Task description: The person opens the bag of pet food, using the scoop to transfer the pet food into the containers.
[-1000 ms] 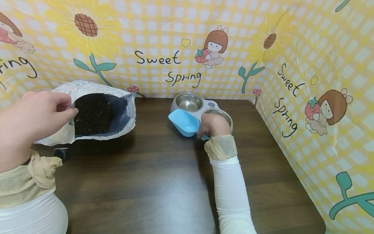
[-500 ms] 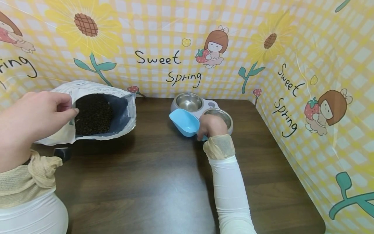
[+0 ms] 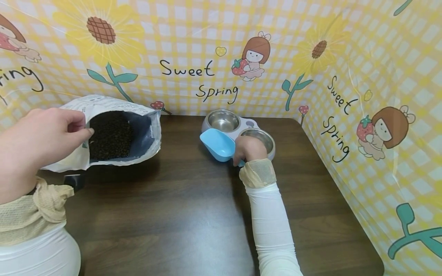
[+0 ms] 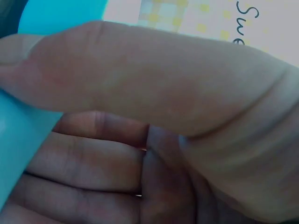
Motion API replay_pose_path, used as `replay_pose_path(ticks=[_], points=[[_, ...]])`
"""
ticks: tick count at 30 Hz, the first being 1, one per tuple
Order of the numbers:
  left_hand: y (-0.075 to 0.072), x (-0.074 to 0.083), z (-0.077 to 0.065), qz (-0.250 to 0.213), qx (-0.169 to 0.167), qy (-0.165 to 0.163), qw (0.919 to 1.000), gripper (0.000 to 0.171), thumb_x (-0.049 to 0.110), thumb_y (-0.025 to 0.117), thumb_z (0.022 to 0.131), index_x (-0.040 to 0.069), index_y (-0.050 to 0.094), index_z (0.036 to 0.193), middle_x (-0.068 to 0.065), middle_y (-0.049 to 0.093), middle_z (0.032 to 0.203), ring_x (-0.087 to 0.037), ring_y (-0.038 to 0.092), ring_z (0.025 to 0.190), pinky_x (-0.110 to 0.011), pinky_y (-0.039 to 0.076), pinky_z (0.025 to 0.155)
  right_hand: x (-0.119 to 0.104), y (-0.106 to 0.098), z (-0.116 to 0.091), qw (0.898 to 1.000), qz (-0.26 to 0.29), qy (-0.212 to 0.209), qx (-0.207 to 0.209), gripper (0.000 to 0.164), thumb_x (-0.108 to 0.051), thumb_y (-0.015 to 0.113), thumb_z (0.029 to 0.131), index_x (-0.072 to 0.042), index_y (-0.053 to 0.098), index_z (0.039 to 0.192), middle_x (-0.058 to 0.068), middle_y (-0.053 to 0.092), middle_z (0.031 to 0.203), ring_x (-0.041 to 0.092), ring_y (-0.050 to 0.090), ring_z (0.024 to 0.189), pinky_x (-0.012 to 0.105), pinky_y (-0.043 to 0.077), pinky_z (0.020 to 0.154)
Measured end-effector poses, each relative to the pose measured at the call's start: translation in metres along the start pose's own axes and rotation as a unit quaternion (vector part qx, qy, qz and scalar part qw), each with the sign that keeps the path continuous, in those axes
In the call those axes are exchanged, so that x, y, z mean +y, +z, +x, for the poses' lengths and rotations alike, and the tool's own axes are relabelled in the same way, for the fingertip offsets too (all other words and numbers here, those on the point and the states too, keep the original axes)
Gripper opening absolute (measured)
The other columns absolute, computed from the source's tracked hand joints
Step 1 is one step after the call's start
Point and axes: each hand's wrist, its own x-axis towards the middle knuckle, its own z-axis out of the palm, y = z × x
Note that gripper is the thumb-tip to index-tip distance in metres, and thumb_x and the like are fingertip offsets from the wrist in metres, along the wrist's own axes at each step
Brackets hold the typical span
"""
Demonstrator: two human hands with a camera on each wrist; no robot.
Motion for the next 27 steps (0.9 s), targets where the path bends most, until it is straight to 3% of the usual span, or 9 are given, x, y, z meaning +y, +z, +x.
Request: replay_pose_path(ticks=[5,16,23,27], points=[[0.000,0.000,0.000,0.003,0.003,0.004,1.0000,0.031,0.013,0.051,0.090,0.011,0.042,0.061,-0.003,0.037,0.054,-0.021,0.039,0.053,-0.033,0.027,0.051,-0.001,0.001,0.001,1.000,0.007,-0.003,0.005,0.020,-0.020,0.081,0.078,-0.003,0.074,0.084,0.003,0.057,0.061,0.016,0.053,0.053,0.026,0.044,0.048],[0.002,-0.001,0.000,0.013,0.015,0.009,0.9998,0.030,0.012,0.052,0.088,0.011,0.042,0.060,-0.003,0.038,0.053,-0.022,0.041,0.055,-0.033,0.028,0.053,-0.009,0.006,-0.002,0.994,0.008,-0.104,0.045,0.007,-0.011,0.070,0.081,-0.005,0.069,0.077,0.003,0.056,0.068,0.017,0.049,0.060,0.028,0.040,0.052],[0.003,-0.002,0.000,0.015,0.013,0.010,0.9997,0.030,0.012,0.052,0.089,0.011,0.043,0.060,-0.004,0.039,0.054,-0.022,0.042,0.056,-0.034,0.028,0.053,-0.017,0.011,0.006,0.987,0.035,-0.153,0.025,0.023,-0.019,0.056,0.093,0.000,0.068,0.097,0.010,0.067,0.082,0.018,0.056,0.071,0.030,0.042,0.063],[0.004,-0.002,-0.001,0.014,0.012,0.013,0.9997,0.030,0.012,0.052,0.089,0.011,0.042,0.060,-0.004,0.039,0.054,-0.022,0.041,0.055,-0.034,0.028,0.053,-0.020,0.015,0.010,0.984,0.056,-0.167,0.016,0.025,-0.021,0.048,0.100,0.001,0.058,0.107,0.011,0.063,0.080,0.021,0.056,0.070,0.030,0.042,0.063]])
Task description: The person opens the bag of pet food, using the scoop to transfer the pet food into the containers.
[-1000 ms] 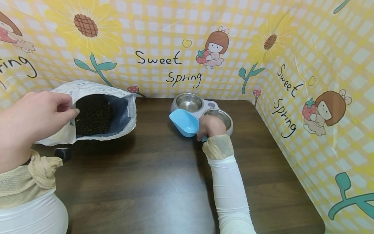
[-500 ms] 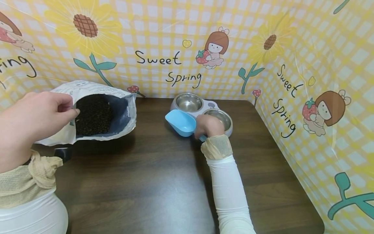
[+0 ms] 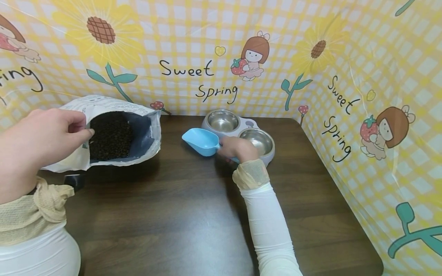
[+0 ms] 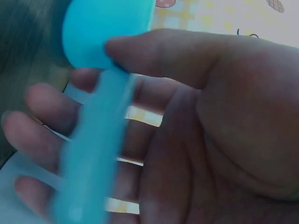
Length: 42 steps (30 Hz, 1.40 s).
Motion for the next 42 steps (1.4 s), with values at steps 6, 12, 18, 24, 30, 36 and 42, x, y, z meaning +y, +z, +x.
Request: replay_pose_path(ticks=[6,12,18,24,30,36,42], points=[[0.000,-0.001,-0.001,-0.001,0.001,0.001,1.0000,0.030,0.012,0.051,0.089,0.011,0.042,0.060,-0.003,0.038,0.053,-0.021,0.040,0.054,-0.033,0.028,0.053,-0.001,0.004,0.003,1.000,0.020,-0.006,0.007,0.028,-0.029,0.043,0.105,-0.004,0.049,0.115,0.010,0.057,0.078,0.024,0.057,0.068,0.031,0.042,0.062],[-0.001,-0.001,-0.001,-0.003,-0.009,-0.004,1.0000,0.030,0.014,0.051,0.090,0.011,0.043,0.062,-0.003,0.039,0.054,-0.021,0.041,0.055,-0.034,0.028,0.053,-0.003,0.004,0.002,1.000,-0.002,-0.005,0.019,0.033,-0.034,0.045,0.104,-0.003,0.053,0.113,0.010,0.057,0.074,0.018,0.052,0.060,0.031,0.042,0.064],[-0.001,0.000,-0.001,-0.005,-0.011,-0.006,0.9999,0.030,0.014,0.051,0.090,0.011,0.043,0.061,-0.003,0.037,0.054,-0.021,0.040,0.055,-0.033,0.027,0.053,-0.002,0.003,0.005,1.000,-0.019,0.005,0.021,0.038,-0.034,0.048,0.101,-0.004,0.059,0.079,-0.001,0.051,0.057,0.012,0.047,0.052,0.029,0.041,0.061],[-0.001,0.000,-0.001,-0.006,-0.013,-0.007,0.9999,0.030,0.013,0.051,0.090,0.011,0.042,0.062,-0.003,0.036,0.054,-0.021,0.038,0.054,-0.033,0.027,0.053,-0.004,0.002,0.003,0.998,-0.040,0.023,0.048,0.036,-0.035,0.054,0.097,-0.014,0.051,0.068,-0.001,0.051,0.064,0.014,0.047,0.057,0.029,0.039,0.055],[-0.001,0.000,0.000,-0.006,-0.012,-0.004,0.9999,0.030,0.013,0.051,0.089,0.010,0.042,0.061,-0.002,0.036,0.053,-0.021,0.038,0.054,-0.033,0.026,0.053,-0.006,-0.001,-0.001,0.996,-0.032,0.049,0.071,0.035,-0.028,0.059,0.084,-0.015,0.049,0.053,-0.002,0.049,0.050,0.012,0.043,0.044,0.025,0.034,0.042],[-0.002,0.000,0.000,-0.007,-0.010,-0.002,0.9999,0.030,0.012,0.051,0.089,0.011,0.041,0.060,-0.002,0.035,0.053,-0.020,0.037,0.053,-0.033,0.026,0.052,-0.011,-0.004,-0.010,0.998,-0.019,0.038,0.051,0.033,-0.024,0.056,0.086,-0.012,0.054,0.055,-0.003,0.048,0.046,0.011,0.042,0.042,0.024,0.032,0.042],[-0.001,-0.001,-0.001,-0.006,-0.006,0.000,1.0000,0.030,0.012,0.051,0.088,0.011,0.041,0.060,-0.002,0.034,0.053,-0.020,0.037,0.053,-0.033,0.026,0.052,-0.012,-0.009,-0.018,0.999,0.009,0.020,0.045,0.025,-0.022,0.057,0.088,-0.009,0.055,0.066,-0.002,0.051,0.052,0.011,0.044,0.046,0.024,0.035,0.044]])
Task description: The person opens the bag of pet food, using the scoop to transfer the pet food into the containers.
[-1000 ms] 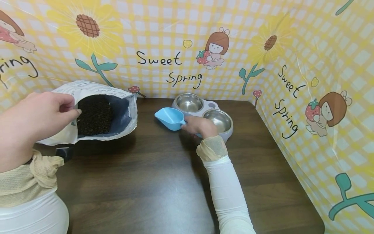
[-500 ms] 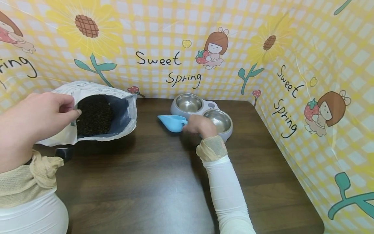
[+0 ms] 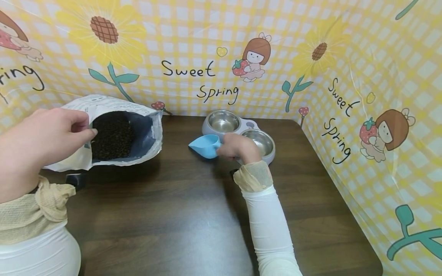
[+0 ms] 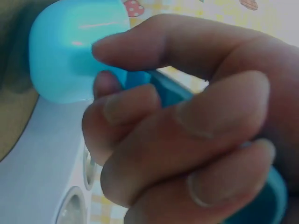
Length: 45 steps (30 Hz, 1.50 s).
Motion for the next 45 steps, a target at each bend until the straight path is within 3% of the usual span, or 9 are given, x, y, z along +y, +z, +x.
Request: replay_pose_path(ticks=[5,9,16,21,26,31,38,45], points=[[0.001,0.000,0.000,-0.001,-0.003,-0.001,1.0000,0.030,0.012,0.051,0.088,0.010,0.041,0.060,-0.002,0.034,0.052,-0.020,0.038,0.053,-0.033,0.026,0.052,0.005,-0.003,0.000,1.000,0.019,0.003,0.003,0.033,-0.024,0.058,0.091,-0.007,0.057,0.063,-0.003,0.052,0.049,0.010,0.046,0.044,0.022,0.039,0.043],[0.001,0.000,0.000,-0.003,-0.005,-0.002,1.0000,0.030,0.012,0.052,0.088,0.010,0.042,0.060,-0.002,0.034,0.052,-0.021,0.038,0.054,-0.033,0.026,0.053,0.008,-0.002,0.001,0.999,0.000,0.026,-0.025,0.041,-0.028,0.055,0.091,-0.011,0.054,0.054,-0.004,0.047,0.046,0.010,0.040,0.041,0.023,0.034,0.042],[0.002,-0.001,0.000,-0.002,-0.006,-0.001,1.0000,0.030,0.012,0.052,0.088,0.010,0.042,0.060,-0.002,0.035,0.052,-0.021,0.038,0.054,-0.033,0.027,0.053,0.008,-0.003,0.003,0.998,-0.012,0.034,-0.052,0.046,-0.033,0.053,0.096,-0.012,0.049,0.056,-0.004,0.042,0.048,0.011,0.036,0.042,0.025,0.031,0.042],[0.002,-0.002,0.001,0.004,0.002,0.008,1.0000,0.030,0.012,0.052,0.087,0.010,0.041,0.059,-0.002,0.034,0.052,-0.020,0.037,0.053,-0.033,0.026,0.053,0.009,-0.005,0.001,0.999,-0.023,0.009,-0.029,0.042,-0.037,0.058,0.095,-0.014,0.049,0.061,-0.004,0.042,0.052,0.011,0.036,0.045,0.025,0.030,0.042],[0.002,-0.002,0.003,0.007,0.005,0.011,0.9999,0.029,0.011,0.053,0.086,0.011,0.042,0.060,-0.003,0.037,0.052,-0.021,0.039,0.054,-0.033,0.026,0.053,0.008,-0.008,-0.004,0.998,-0.037,-0.033,0.035,0.036,-0.039,0.060,0.093,-0.010,0.056,0.073,-0.003,0.045,0.058,0.011,0.040,0.049,0.025,0.031,0.044],[0.002,-0.002,0.003,0.006,0.003,0.011,0.9999,0.029,0.012,0.053,0.087,0.011,0.042,0.060,-0.003,0.037,0.052,-0.021,0.039,0.054,-0.033,0.027,0.052,0.005,-0.012,-0.012,0.994,-0.038,-0.070,0.079,0.037,-0.040,0.063,0.092,-0.009,0.057,0.072,-0.003,0.045,0.060,0.012,0.042,0.053,0.025,0.032,0.047],[0.002,-0.001,0.003,0.005,0.003,0.013,0.9999,0.030,0.013,0.053,0.088,0.011,0.042,0.060,-0.003,0.036,0.052,-0.021,0.039,0.053,-0.033,0.027,0.052,-0.002,-0.017,-0.028,0.992,0.005,-0.090,0.087,0.041,-0.042,0.064,0.091,-0.015,0.049,0.065,-0.005,0.038,0.057,0.011,0.036,0.050,0.025,0.028,0.047],[0.002,0.000,0.002,0.006,-0.002,0.010,0.9999,0.030,0.013,0.053,0.088,0.011,0.043,0.060,-0.003,0.037,0.052,-0.021,0.039,0.052,-0.033,0.027,0.052,-0.006,-0.023,-0.041,0.990,0.052,-0.112,0.064,0.045,-0.047,0.058,0.094,-0.014,0.048,0.066,-0.005,0.036,0.054,0.011,0.034,0.047,0.025,0.028,0.046]])
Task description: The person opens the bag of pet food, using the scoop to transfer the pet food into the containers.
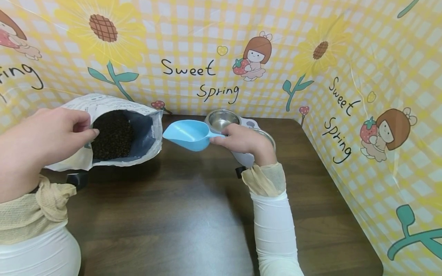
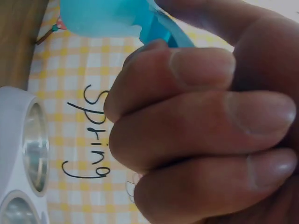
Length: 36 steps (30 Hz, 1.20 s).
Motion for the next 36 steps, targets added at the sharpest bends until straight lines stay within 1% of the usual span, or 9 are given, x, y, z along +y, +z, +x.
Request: replay_pose_path(ticks=[3,7,13,16,22,26,29,33,36], points=[[0.000,0.000,0.000,0.001,0.000,0.002,1.0000,0.030,0.013,0.053,0.088,0.011,0.043,0.060,-0.003,0.037,0.052,-0.021,0.039,0.053,-0.033,0.027,0.052,0.000,-0.006,-0.007,1.000,0.015,-0.012,0.001,0.044,-0.046,0.055,0.096,-0.013,0.050,0.068,-0.005,0.036,0.052,0.012,0.034,0.045,0.025,0.028,0.044],[-0.001,0.001,0.001,0.002,0.001,0.004,1.0000,0.030,0.012,0.053,0.088,0.011,0.043,0.060,-0.003,0.037,0.052,-0.021,0.039,0.053,-0.033,0.027,0.053,0.003,-0.013,-0.016,0.999,0.035,-0.041,0.007,0.042,-0.041,0.056,0.099,-0.010,0.051,0.071,-0.005,0.036,0.050,0.013,0.032,0.044,0.025,0.026,0.043],[-0.001,0.001,0.001,0.002,-0.003,0.000,1.0000,0.030,0.013,0.053,0.088,0.011,0.043,0.060,-0.003,0.037,0.052,-0.021,0.039,0.053,-0.033,0.027,0.053,-0.001,-0.015,-0.021,0.993,0.068,-0.094,-0.013,0.044,-0.045,0.060,0.095,-0.009,0.053,0.073,-0.005,0.032,0.052,0.012,0.029,0.045,0.024,0.024,0.045],[0.000,0.001,0.001,0.002,-0.004,-0.002,1.0000,0.030,0.014,0.053,0.088,0.011,0.043,0.060,-0.003,0.038,0.052,-0.021,0.040,0.054,-0.033,0.028,0.053,-0.003,-0.012,-0.019,0.993,0.056,-0.106,-0.009,0.045,-0.048,0.063,0.093,-0.010,0.053,0.071,-0.005,0.033,0.054,0.011,0.030,0.047,0.024,0.025,0.047],[0.001,0.001,0.001,0.001,-0.008,-0.001,1.0000,0.031,0.015,0.054,0.089,0.010,0.044,0.060,-0.004,0.040,0.052,-0.022,0.042,0.055,-0.033,0.029,0.053,-0.012,-0.003,-0.010,0.992,0.023,-0.127,0.004,0.041,-0.045,0.065,0.092,-0.012,0.053,0.070,-0.004,0.038,0.056,0.010,0.036,0.049,0.023,0.031,0.049],[0.001,0.001,0.002,0.000,-0.018,-0.004,0.9998,0.031,0.016,0.055,0.091,0.010,0.046,0.062,-0.004,0.041,0.053,-0.022,0.043,0.055,-0.034,0.030,0.053,-0.025,0.008,-0.001,0.986,0.002,-0.164,0.008,0.040,-0.041,0.066,0.093,-0.012,0.052,0.069,-0.004,0.040,0.057,0.008,0.038,0.050,0.023,0.034,0.050],[0.001,0.001,0.002,-0.001,-0.026,-0.008,0.9996,0.031,0.017,0.056,0.091,0.010,0.046,0.062,-0.004,0.042,0.053,-0.023,0.043,0.056,-0.034,0.030,0.053,-0.038,0.017,0.004,0.983,-0.011,-0.183,0.029,0.040,-0.039,0.068,0.092,-0.010,0.054,0.069,-0.004,0.040,0.057,0.007,0.037,0.049,0.022,0.033,0.049],[0.001,0.001,0.002,-0.003,-0.032,-0.010,0.9994,0.031,0.017,0.056,0.091,0.009,0.046,0.063,-0.004,0.042,0.053,-0.023,0.044,0.056,-0.034,0.030,0.053,-0.054,0.028,0.007,0.982,-0.019,-0.176,0.058,0.038,-0.040,0.071,0.089,-0.010,0.058,0.070,-0.003,0.042,0.059,0.008,0.039,0.050,0.021,0.034,0.049],[0.000,0.001,0.002,-0.002,-0.034,-0.010,0.9994,0.031,0.017,0.055,0.091,0.009,0.046,0.063,-0.004,0.042,0.054,-0.024,0.044,0.057,-0.034,0.030,0.054,-0.063,0.032,0.007,0.983,-0.031,-0.164,0.070,0.036,-0.042,0.071,0.089,-0.012,0.060,0.072,-0.003,0.045,0.059,0.008,0.042,0.051,0.022,0.035,0.049]])
